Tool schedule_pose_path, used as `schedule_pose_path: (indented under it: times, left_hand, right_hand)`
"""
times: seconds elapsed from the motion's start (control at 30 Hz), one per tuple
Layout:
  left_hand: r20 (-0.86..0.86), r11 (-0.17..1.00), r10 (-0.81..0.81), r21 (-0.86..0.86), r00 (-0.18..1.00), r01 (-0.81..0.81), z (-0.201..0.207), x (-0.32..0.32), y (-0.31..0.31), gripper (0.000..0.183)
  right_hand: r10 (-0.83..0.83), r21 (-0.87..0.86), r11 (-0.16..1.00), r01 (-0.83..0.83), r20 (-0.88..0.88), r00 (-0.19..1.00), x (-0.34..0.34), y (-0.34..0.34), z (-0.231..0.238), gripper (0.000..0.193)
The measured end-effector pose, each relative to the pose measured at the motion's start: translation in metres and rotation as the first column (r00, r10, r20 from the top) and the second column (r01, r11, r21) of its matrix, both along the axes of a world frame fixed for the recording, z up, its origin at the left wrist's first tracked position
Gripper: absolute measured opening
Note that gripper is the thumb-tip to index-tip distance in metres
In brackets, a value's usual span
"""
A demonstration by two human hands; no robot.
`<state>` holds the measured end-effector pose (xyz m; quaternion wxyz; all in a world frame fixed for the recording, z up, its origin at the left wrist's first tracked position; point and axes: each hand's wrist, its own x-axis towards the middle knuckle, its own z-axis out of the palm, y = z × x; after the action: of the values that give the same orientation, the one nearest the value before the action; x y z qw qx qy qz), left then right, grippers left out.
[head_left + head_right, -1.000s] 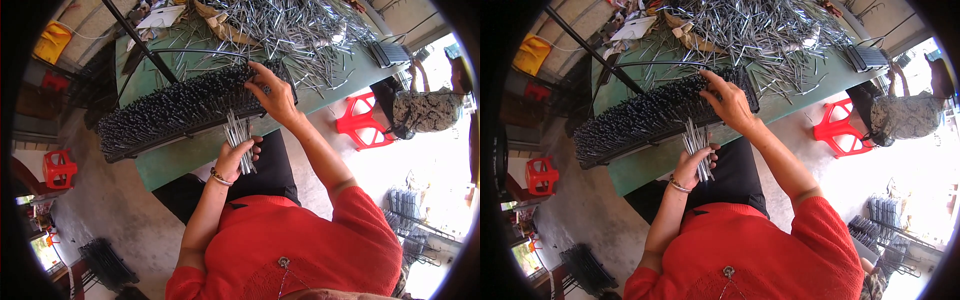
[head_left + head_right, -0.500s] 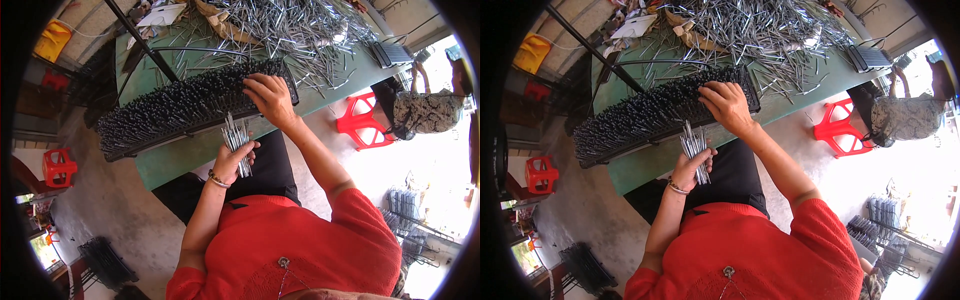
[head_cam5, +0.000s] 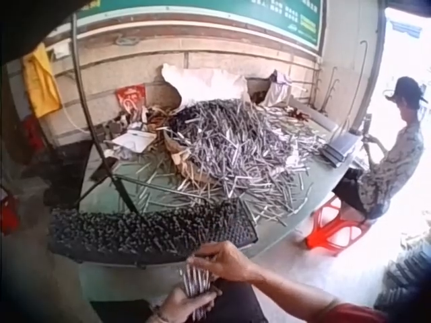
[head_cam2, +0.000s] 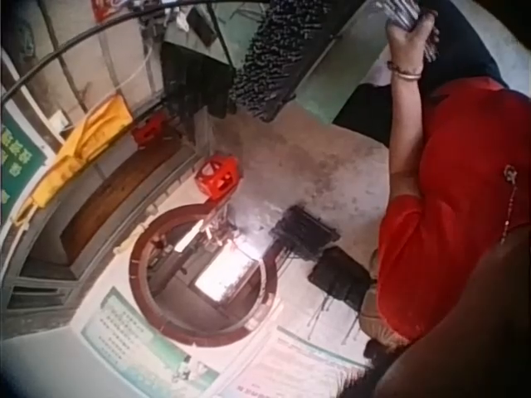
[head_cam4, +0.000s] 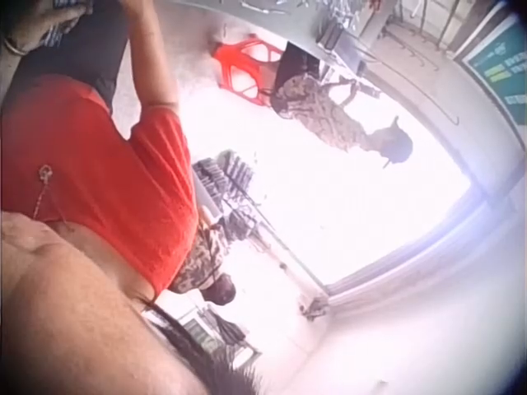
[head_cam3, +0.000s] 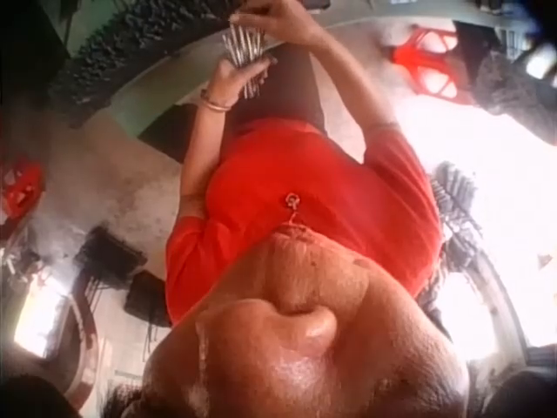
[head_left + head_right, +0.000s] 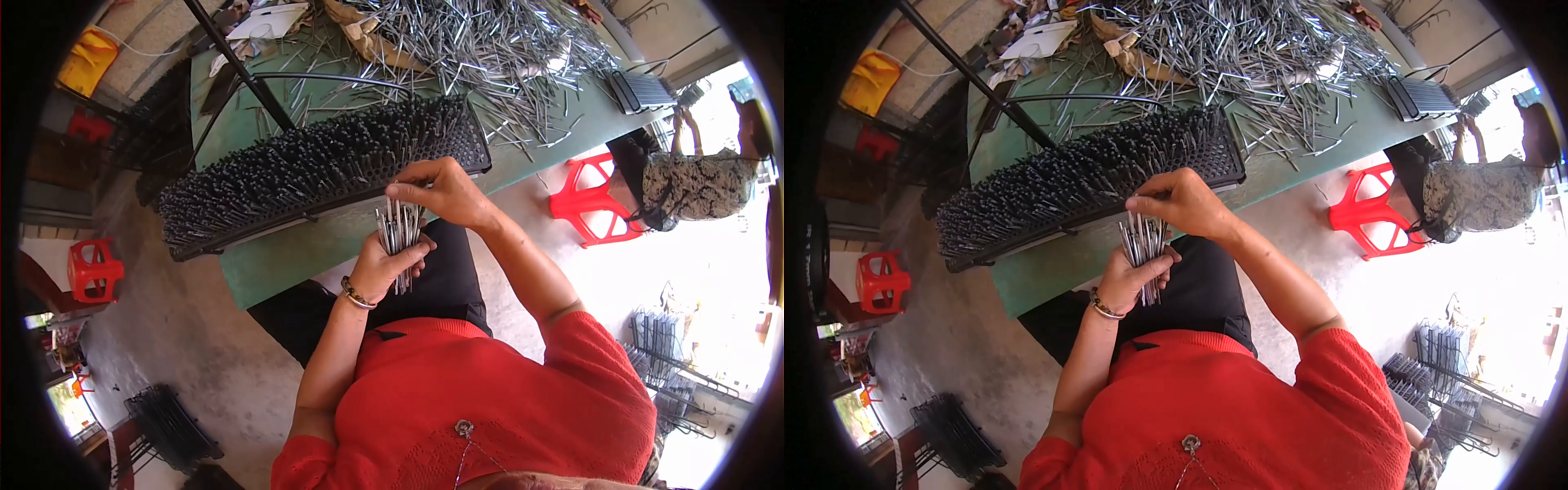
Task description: Placing metal spikes into a black grid template on a workbench.
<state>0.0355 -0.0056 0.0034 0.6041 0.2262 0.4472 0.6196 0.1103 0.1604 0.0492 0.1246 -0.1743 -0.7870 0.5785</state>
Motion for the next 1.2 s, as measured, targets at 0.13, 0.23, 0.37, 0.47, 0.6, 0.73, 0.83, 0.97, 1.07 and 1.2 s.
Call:
schedule_pose_path:
  times: [0.13,0.23,0.37,0.47,0.6,0.73,0.83,0.97,1.07,1.2]
  left_hand:
    - [0.034,1.0,0.011,-0.019,0.999,-0.01,-0.007,0.0,0.0,0.033]
    - [0.094,0.999,0.026,-0.028,0.995,-0.024,-0.014,0.0,0.0,0.033]
    - [0.145,0.998,0.039,-0.063,0.989,-0.03,-0.017,0.0,-0.001,0.032]
    - [0.162,0.997,0.037,-0.072,0.986,-0.025,-0.017,0.001,-0.001,0.031]
    - [0.176,0.997,0.042,-0.074,0.984,-0.029,-0.018,0.0,-0.003,0.03]
    - [0.177,0.996,0.05,-0.084,0.983,-0.036,-0.02,-0.001,-0.004,0.03]
    - [0.153,0.996,0.04,-0.079,0.987,-0.028,-0.02,-0.003,-0.004,0.034]
    - [0.153,0.996,0.043,-0.079,0.987,-0.031,-0.02,-0.003,-0.005,0.034]
    - [0.156,0.997,0.044,-0.074,0.987,-0.032,-0.02,-0.003,-0.005,0.034]
    - [0.165,0.996,0.051,-0.079,0.985,-0.038,-0.018,-0.003,-0.004,0.034]
  right_hand:
    - [-0.13,-0.101,0.987,0.125,-0.037,0.991,-0.002,0.009,-0.001,0.024]
    - [-0.247,-0.14,0.963,0.233,-0.096,0.964,-0.008,0.012,0.007,0.024]
    - [-0.387,-0.018,0.919,0.394,-0.227,0.894,-0.022,0.013,0.007,0.023]
    - [-0.428,0.006,0.896,0.444,-0.253,0.868,-0.033,0.009,0.003,0.022]
    - [-0.346,0.158,0.898,0.411,-0.325,0.88,-0.04,0.005,-0.004,0.018]
    - [-0.156,0.377,0.865,0.33,-0.423,0.892,-0.04,0.009,-0.005,0.016]
    - [-0.047,0.482,0.834,0.268,-0.423,0.905,-0.039,0.011,-0.003,0.015]
    - [-0.051,0.368,0.907,0.206,-0.388,0.92,-0.039,0.013,-0.002,0.014]
    - [0.08,0.468,0.877,0.106,-0.359,0.93,-0.039,0.018,-0.001,0.014]
    - [0.146,0.546,0.836,0.054,-0.317,0.937,-0.04,0.016,-0.005,0.015]
